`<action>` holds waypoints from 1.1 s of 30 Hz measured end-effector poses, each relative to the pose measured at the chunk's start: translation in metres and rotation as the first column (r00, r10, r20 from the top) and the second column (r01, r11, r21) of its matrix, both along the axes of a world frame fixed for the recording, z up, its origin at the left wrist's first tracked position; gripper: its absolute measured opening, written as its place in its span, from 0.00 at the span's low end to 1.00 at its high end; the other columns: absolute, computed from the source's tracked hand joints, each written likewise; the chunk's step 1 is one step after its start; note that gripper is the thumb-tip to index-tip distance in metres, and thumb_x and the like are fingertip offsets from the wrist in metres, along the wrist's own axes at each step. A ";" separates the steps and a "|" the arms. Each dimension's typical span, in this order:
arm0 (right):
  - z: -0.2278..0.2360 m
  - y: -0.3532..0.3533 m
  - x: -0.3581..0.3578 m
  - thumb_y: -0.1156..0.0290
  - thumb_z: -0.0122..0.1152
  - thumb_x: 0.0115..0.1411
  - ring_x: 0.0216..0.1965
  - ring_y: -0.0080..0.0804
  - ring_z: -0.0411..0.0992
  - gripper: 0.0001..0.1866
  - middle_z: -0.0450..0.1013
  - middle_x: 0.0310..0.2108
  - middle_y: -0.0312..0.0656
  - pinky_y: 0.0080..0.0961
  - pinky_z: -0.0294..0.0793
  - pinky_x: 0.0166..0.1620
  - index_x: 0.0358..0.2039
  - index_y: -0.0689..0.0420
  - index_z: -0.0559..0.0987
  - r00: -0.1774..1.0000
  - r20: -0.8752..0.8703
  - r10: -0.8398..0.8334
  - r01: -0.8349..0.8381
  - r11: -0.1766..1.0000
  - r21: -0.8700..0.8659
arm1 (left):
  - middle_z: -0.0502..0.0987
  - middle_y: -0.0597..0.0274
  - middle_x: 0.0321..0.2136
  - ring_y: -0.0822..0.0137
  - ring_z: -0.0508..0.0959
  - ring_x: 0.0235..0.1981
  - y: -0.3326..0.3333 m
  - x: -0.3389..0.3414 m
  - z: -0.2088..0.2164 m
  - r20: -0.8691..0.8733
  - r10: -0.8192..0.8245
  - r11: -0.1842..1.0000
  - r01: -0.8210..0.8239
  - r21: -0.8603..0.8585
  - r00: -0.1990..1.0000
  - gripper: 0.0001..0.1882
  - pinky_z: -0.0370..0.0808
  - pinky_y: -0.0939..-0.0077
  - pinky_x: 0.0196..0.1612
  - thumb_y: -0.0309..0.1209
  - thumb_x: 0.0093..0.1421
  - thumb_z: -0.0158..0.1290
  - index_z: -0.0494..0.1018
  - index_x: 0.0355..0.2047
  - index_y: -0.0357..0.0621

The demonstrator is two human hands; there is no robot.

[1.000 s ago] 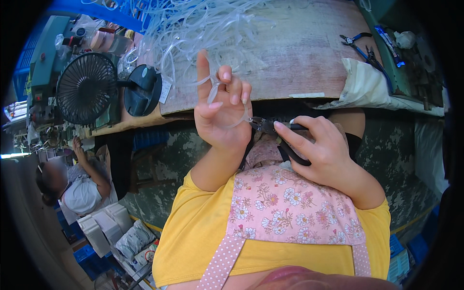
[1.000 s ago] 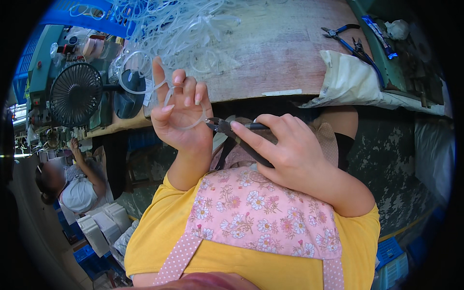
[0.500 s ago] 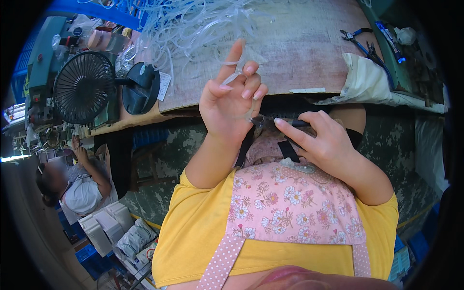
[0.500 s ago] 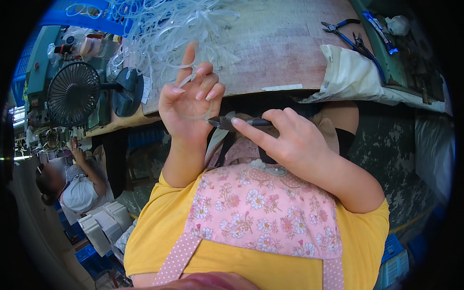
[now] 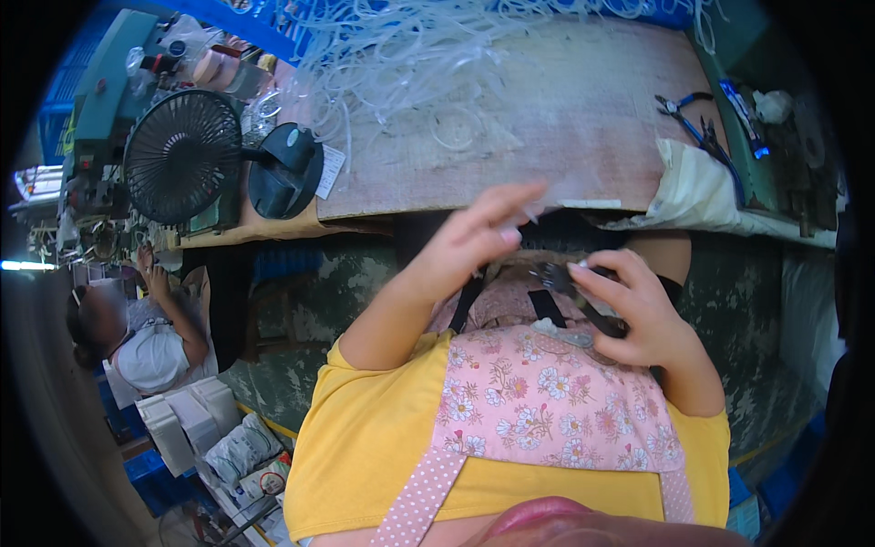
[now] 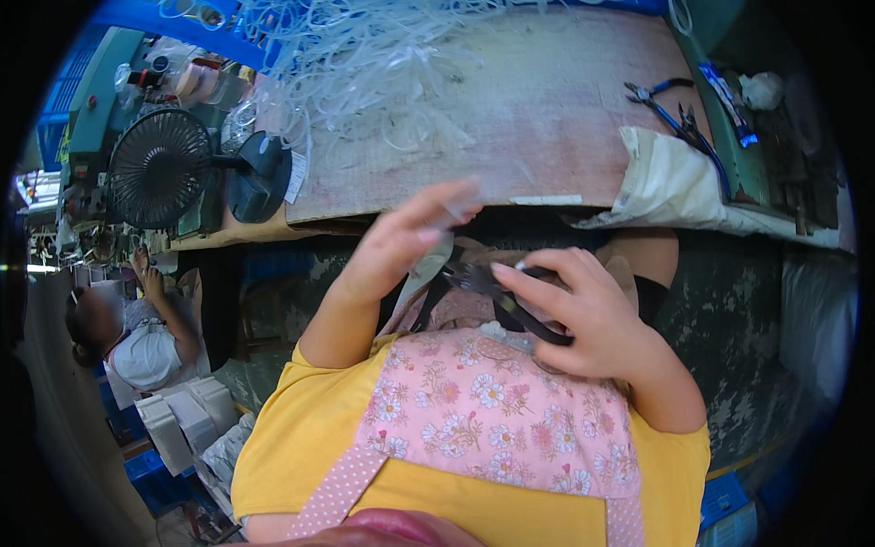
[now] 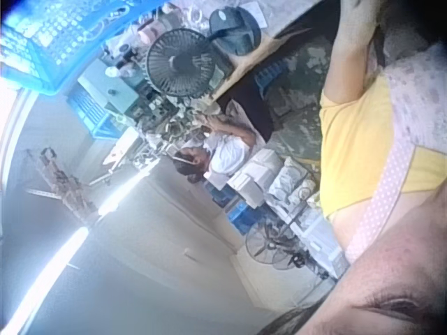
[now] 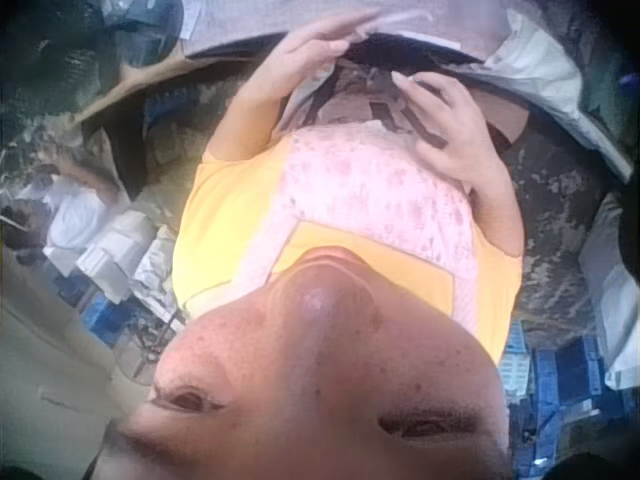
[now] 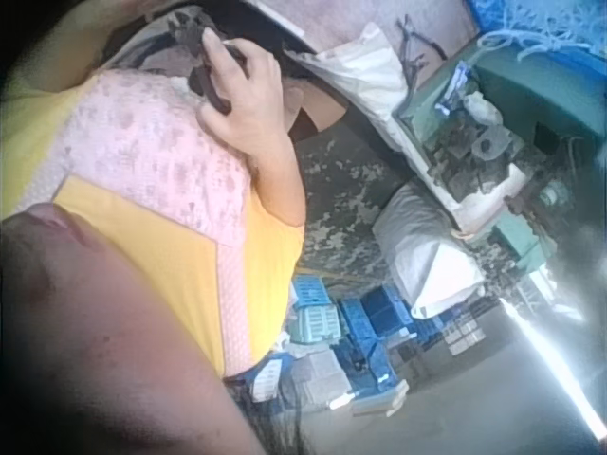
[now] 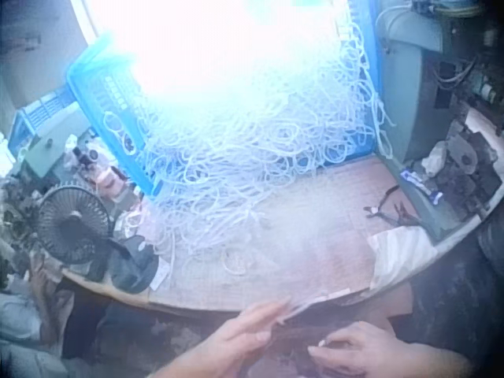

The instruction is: The person repeatedly picks up clear plastic zip ties from a pile on a wooden table and cuts them with pliers held in the right hand. Cut pieces are dropped back onto the table. The camera is head-mounted and shows the hands and workspace from above.

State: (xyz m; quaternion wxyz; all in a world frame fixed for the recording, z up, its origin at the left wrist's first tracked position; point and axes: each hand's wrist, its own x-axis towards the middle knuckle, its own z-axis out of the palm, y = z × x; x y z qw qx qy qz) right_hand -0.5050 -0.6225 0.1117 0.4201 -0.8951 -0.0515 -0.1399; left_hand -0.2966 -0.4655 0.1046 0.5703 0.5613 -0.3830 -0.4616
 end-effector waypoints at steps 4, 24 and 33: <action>-0.002 -0.010 -0.017 0.79 0.55 0.37 0.46 0.45 0.69 0.38 0.66 0.49 0.52 0.31 0.69 0.50 0.56 0.61 0.70 0.998 -0.059 -0.036 0.046 0.984 0.173 | 0.68 0.48 0.55 0.56 0.67 0.58 -0.003 0.032 0.021 0.680 0.399 0.915 -0.213 -0.344 0.616 0.24 0.56 0.66 0.63 0.38 0.62 0.50 0.69 0.56 0.39; -0.032 0.027 -0.008 0.81 0.50 0.43 0.59 0.42 0.63 0.38 0.64 0.56 0.51 0.33 0.57 0.62 0.61 0.63 0.64 0.961 -0.261 -0.090 0.158 0.954 0.254 | 0.72 0.42 0.43 0.47 0.75 0.45 -0.101 0.171 0.023 0.986 0.130 0.876 -0.453 -0.163 -0.103 0.20 0.74 0.57 0.46 0.43 0.56 0.52 0.76 0.43 0.43; -0.038 0.023 -0.014 0.79 0.49 0.44 0.49 0.32 0.66 0.40 0.63 0.54 0.45 0.28 0.60 0.59 0.64 0.62 0.61 0.968 -0.225 -0.110 0.204 0.867 0.455 | 0.77 0.50 0.33 0.58 0.78 0.30 -0.042 0.127 0.016 0.788 0.573 0.590 -0.553 -0.588 -0.225 0.17 0.77 0.63 0.33 0.39 0.61 0.48 0.75 0.45 0.44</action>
